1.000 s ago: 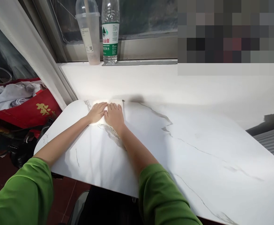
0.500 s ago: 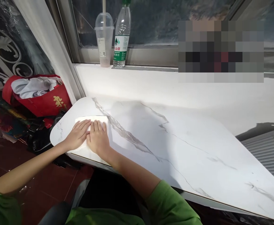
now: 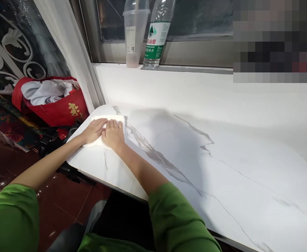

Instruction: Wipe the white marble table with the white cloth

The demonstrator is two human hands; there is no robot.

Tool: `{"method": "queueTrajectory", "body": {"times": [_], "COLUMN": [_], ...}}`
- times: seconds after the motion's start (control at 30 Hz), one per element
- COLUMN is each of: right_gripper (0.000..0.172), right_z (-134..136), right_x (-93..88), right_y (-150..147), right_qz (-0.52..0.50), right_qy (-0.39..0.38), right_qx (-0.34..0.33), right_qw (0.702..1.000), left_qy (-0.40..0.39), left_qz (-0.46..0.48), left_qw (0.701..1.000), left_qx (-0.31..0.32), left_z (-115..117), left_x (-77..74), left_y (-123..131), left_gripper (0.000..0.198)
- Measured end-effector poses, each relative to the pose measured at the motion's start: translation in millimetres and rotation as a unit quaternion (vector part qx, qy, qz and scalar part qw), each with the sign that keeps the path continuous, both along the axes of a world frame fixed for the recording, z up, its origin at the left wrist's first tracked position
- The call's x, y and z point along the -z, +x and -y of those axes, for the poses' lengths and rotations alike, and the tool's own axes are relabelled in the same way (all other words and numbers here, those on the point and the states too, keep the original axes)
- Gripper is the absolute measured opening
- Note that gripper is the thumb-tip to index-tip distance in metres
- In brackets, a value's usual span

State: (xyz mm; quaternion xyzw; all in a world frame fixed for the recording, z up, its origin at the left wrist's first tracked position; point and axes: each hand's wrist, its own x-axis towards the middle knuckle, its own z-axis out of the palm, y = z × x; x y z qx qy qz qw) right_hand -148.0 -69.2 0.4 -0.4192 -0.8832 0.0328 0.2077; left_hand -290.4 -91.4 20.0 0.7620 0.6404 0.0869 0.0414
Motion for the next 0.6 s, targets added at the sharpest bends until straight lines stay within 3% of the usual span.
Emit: {"method": "queueTrajectory", "body": {"times": [0.33, 0.47, 0.6], "right_gripper": [0.046, 0.048, 0.048], "right_z": [-99, -118, -125], "right_x": [11.0, 10.5, 10.7], "right_y": [-30, -37, -40], "right_qz": [-0.035, -0.04, -0.037], "right_qy": [0.022, 0.007, 0.007], "right_qx": [0.057, 0.081, 0.092], "right_qw": [0.998, 0.996, 0.995], "left_qy": [0.012, 0.007, 0.003], "left_qz": [0.022, 0.035, 0.036], "left_qw": [0.998, 0.997, 0.997], "left_qx": [0.051, 0.065, 0.074], "left_z": [-115, -142, -152], "left_x": [6.2, 5.7, 4.7], "left_y": [-29, -35, -37], "left_gripper": [0.049, 0.05, 0.05]}}
